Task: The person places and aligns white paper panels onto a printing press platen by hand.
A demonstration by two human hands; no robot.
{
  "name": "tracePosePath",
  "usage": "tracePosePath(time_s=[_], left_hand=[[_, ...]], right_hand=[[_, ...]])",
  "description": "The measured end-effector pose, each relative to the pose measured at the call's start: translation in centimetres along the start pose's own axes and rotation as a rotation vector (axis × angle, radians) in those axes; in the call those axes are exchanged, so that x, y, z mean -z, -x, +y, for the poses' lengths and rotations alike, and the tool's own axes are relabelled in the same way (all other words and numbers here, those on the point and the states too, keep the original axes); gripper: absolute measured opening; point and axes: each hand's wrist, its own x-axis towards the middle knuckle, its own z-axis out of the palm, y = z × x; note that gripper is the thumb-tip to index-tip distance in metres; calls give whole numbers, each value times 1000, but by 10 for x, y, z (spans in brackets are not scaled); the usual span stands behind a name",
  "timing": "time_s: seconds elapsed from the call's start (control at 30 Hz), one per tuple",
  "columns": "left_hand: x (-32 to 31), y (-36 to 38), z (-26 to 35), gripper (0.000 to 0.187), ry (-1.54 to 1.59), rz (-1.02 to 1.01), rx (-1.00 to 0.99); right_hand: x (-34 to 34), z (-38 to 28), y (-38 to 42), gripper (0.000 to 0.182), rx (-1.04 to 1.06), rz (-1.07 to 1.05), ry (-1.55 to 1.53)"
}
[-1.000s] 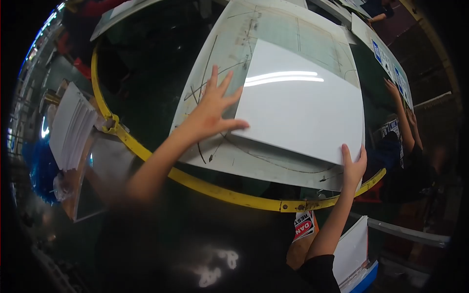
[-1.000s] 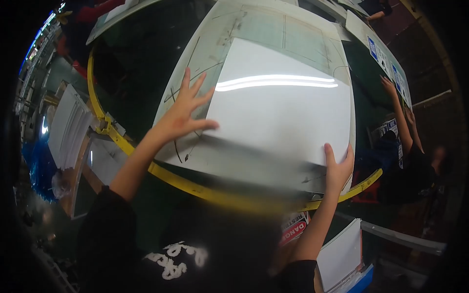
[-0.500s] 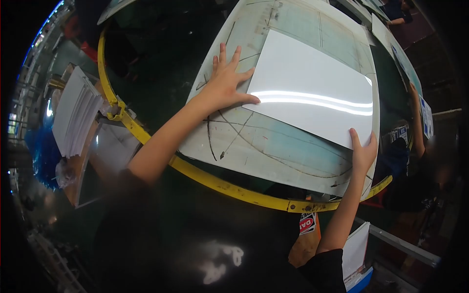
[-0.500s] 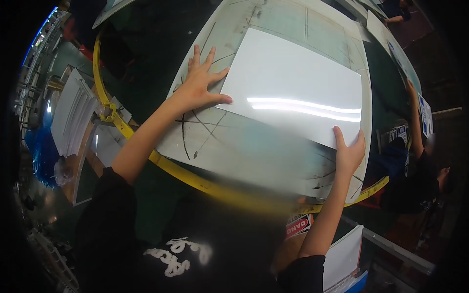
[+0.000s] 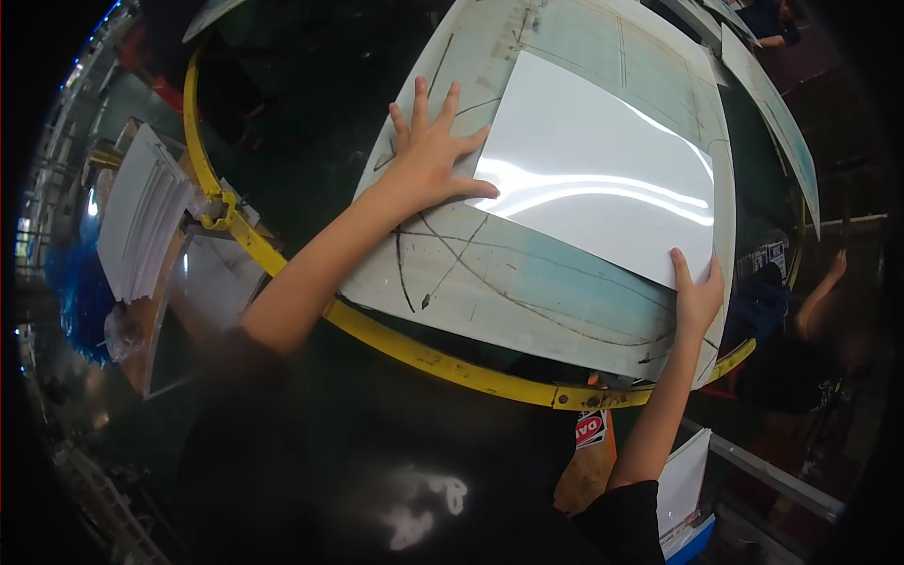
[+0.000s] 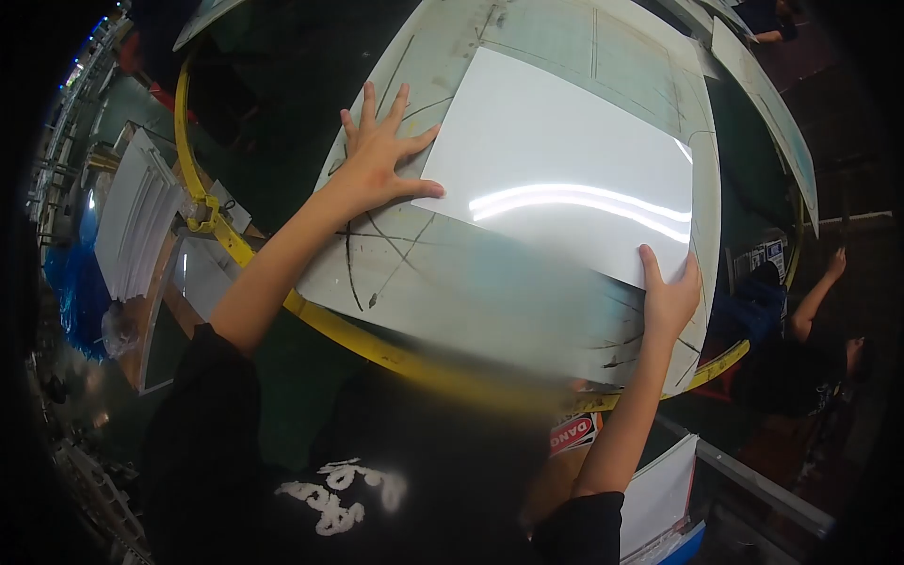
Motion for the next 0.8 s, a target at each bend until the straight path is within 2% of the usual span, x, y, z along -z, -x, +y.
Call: tracePosePath(time_s=[0.1, 0.37, 0.8], left_hand=[[4, 2, 9, 79, -22, 16, 57], [11, 7, 19, 65, -23, 42, 92], [20, 3, 28, 65, -138, -20, 83]], right_hand=[[2, -3, 0, 67, -52, -31, 9], [3, -10, -3, 63, -31, -25, 28], [0, -5, -7, 65, -5, -56, 33]])
